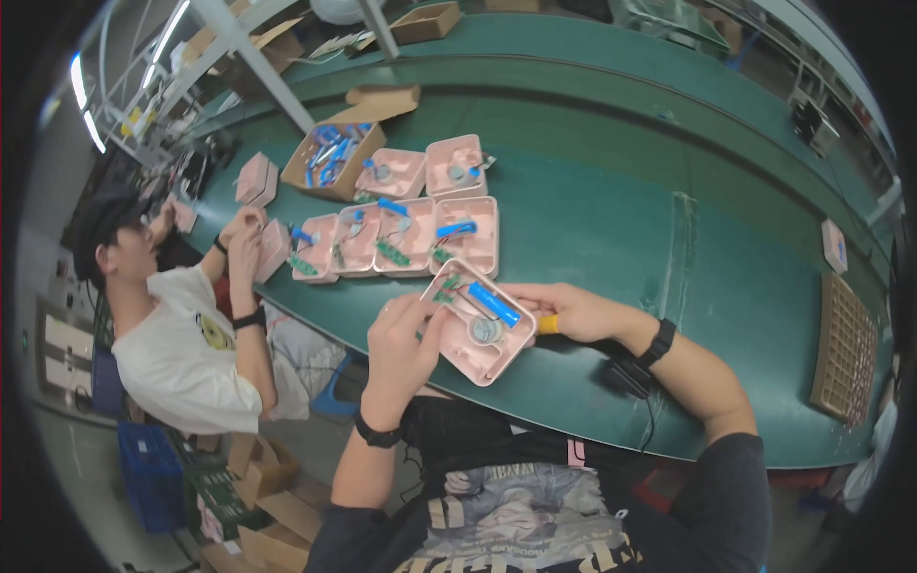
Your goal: The person assembles electronic devices by hand, fitting a circuit board and a battery into a pink plastic case. They then use a soldering iron to connect the components before placing the unit on the table and repeating the process.
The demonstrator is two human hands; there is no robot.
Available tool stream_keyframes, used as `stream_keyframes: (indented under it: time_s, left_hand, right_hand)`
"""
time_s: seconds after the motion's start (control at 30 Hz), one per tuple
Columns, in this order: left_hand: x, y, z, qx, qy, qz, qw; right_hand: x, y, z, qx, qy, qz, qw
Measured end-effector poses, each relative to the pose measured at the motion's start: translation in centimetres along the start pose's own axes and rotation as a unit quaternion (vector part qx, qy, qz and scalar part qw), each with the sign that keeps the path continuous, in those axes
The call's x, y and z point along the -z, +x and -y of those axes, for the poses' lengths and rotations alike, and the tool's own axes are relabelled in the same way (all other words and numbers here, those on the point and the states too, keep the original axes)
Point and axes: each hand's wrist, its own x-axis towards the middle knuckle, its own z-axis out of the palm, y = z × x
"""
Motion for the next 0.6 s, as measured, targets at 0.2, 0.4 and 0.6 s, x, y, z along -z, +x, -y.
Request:
stream_keyframes:
  time_s: [0.2,0.4,0.6]
  left_hand:
    - [1.1,0.4,0.3,-0.030,0.002,-0.032,0.999]
    - [0.9,0.4,1.4,0.034,-0.057,-0.010,0.998]
    - [1.9,-0.5,4.1,0.114,-0.122,0.012,0.986]
  right_hand:
    - [-0.2,-0.2,0.2,-0.064,0.068,0.098,0.991]
    - [-0.6,0.3,0.5,-0.028,0.066,0.069,0.995]
    - [-0.9,1.2,-2.8,-0.051,0.027,0.059,0.997]
